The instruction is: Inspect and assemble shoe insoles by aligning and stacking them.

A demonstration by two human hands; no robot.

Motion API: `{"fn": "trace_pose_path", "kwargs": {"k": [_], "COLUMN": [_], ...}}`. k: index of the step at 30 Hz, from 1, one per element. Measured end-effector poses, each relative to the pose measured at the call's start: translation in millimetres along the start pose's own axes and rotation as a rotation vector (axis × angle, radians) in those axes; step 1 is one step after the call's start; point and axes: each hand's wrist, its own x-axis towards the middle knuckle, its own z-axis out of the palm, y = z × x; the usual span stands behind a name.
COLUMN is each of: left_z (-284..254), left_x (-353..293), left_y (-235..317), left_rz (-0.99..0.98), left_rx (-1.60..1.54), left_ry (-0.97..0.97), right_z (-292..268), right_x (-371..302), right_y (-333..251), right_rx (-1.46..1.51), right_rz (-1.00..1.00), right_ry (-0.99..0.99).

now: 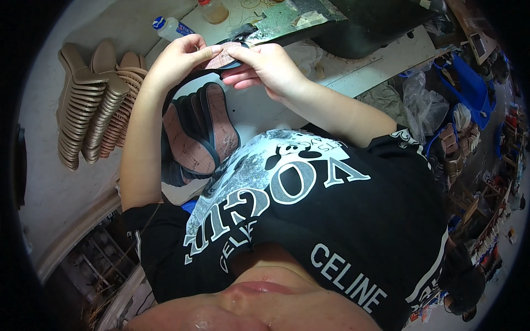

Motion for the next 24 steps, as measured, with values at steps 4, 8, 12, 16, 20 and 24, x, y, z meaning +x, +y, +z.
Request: {"fn": "trace_pose_path", "kwargs": {"k": [4, 8, 12, 16, 20, 24], "left_z": [12.2, 19.6, 20.2, 25.5, 24.5, 26.7], "left_x": [-7.4, -11.9, -18.0, -31.0, -25.3, -25.3], "left_y": [3.4, 1.8, 11.1, 36.8, 24.8, 17.3], "left_rz": [-0.102, -0.166, -0.278, -0.307, -0.306, -0.29], "left_rx": [-0.127, -0.237, -0.339, -0.411, -0.456, -0.511], "left_ry": [-0.014, -0.003, -0.071, -0.072, -0.192, -0.104], "right_z": [-4.8, -2.6, -9.8, -21.8, -48.7, -65.3], "right_x": [0.7, -1.1, 4.8, 3.1, -10.2, -52.1], "right_y": [-2.0, -7.6, -2.4, -5.9, -19.5, -37.6], "right_rx": [-0.01, -0.068, -0.055, -0.121, -0.314, -0.48], "right_rz": [-0.01, -0.011, -0.032, -0.004, 0.031, 0.119], "right_ry": [-0.028, -0.078, -0.067, -0.028, -0.239, -0.417]}}
